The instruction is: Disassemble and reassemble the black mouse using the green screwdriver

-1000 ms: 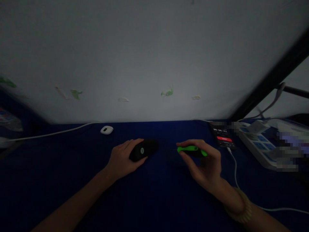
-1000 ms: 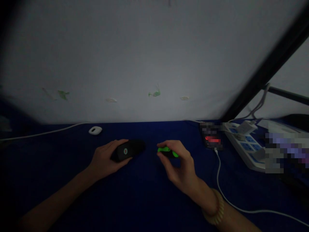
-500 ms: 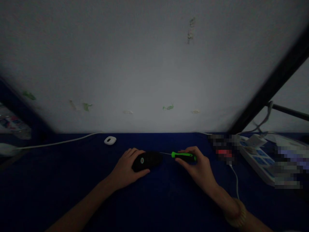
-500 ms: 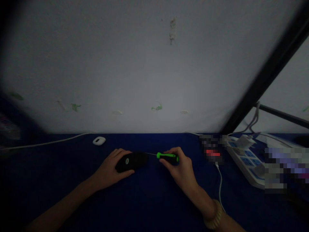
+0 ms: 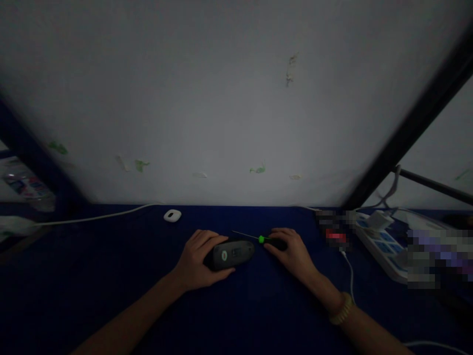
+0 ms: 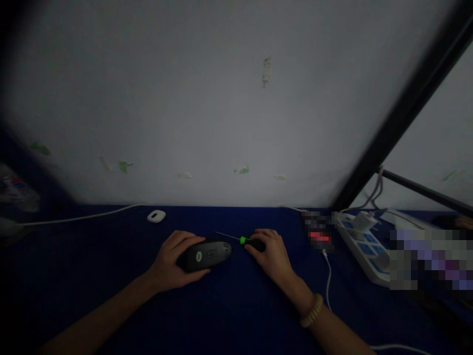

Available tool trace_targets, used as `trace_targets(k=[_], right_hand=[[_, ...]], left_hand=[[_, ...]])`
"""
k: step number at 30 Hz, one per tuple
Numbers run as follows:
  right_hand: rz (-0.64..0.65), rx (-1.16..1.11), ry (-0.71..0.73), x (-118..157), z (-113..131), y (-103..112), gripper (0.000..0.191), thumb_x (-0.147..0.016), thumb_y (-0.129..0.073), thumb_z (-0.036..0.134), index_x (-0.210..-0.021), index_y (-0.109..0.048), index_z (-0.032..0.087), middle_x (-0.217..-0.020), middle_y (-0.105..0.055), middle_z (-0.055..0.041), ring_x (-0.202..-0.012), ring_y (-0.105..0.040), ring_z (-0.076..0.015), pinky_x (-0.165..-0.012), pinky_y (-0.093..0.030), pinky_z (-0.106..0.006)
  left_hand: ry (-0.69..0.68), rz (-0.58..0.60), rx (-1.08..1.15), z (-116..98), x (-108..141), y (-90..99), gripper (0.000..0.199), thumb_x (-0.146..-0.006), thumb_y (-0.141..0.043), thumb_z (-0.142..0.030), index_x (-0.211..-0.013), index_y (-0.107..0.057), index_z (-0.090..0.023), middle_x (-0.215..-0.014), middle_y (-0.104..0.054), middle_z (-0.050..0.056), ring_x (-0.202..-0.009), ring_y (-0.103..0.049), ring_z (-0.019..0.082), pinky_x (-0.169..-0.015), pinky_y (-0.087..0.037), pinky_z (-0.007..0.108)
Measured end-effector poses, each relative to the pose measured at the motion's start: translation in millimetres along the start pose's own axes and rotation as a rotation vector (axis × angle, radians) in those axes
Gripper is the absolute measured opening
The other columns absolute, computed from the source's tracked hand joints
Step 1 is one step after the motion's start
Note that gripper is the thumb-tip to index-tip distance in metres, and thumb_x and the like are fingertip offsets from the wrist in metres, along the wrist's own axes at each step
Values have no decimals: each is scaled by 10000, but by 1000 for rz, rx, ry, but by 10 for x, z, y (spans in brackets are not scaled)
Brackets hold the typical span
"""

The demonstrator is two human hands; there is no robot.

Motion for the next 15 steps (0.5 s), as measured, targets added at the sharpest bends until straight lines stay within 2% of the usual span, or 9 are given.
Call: trace_targets(k=[2,4,5,7,9,12,15], right_hand=[[-6,-23,101,18,88,32,468,-875,-856,327,-1320,-729,255,-1372,-735,-123,-1293,-675,-349,-1127,-521,-639],[12,-71,277,61,220,69,692,-911,-827,300,-1544,-548,274,-1518,-640,-133,-1406,-600,-329,-1168,-510,-609],[26,-89,369,91,289,86,733,-942,-795,281,-1601,-474,290,-1562,-603,-133,-1436,-575,-314,-1174,-515,-590],[46,-89,516,155,399,107,723,-991,-732,234,-1635,-417,326,-1589,-577,-125,-1442,-573,-292,-1162,-540,-558],[65,-72,587,206,457,109,690,-1018,-691,214,-1638,-417,344,-1594,-571,-126,-1425,-597,-282,-1131,-577,-532],[91,-80,592,238,461,94,668,-1052,-652,249,-1660,-387,326,-1591,-570,-149,-1412,-626,-277,-1104,-618,-502],[54,-122,577,240,443,100,682,-1062,-643,268,-1677,-352,311,-1543,-616,-150,-1378,-663,-264,-1094,-635,-476]], left_hand=[[11,-13,12,-57,-17,10,644,-752,-925,-469,-1269,-654,-197,-1091,-760,108,-938,-729,282,-850,-538,441],[51,-25,42,-120,-13,6,644,-732,-931,-482,-1245,-663,-200,-1077,-776,102,-918,-742,284,-848,-540,450],[89,-31,69,-151,-4,-3,628,-731,-927,-482,-1231,-668,-204,-1068,-783,95,-908,-747,282,-845,-543,450],[202,-37,150,-206,19,-31,554,-758,-905,-453,-1205,-685,-212,-1054,-790,82,-899,-753,271,-837,-557,435],[322,-21,254,-245,39,-68,488,-786,-890,-405,-1195,-707,-214,-1039,-784,68,-895,-752,246,-803,-577,388],[428,44,370,-270,33,-102,463,-774,-904,-388,-1169,-739,-212,-1004,-772,47,-870,-744,223,-778,-584,349],[500,102,436,-253,5,-94,436,-771,-900,-418,-1127,-758,-210,-990,-765,40,-867,-737,221,-780,-574,344]])
Point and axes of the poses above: each hand's wrist, its own x-axis away from the middle knuckle, its own y-axis out of the back of the hand, z = x × y, the point moved 2 cm from there along -x, towards the middle knuckle
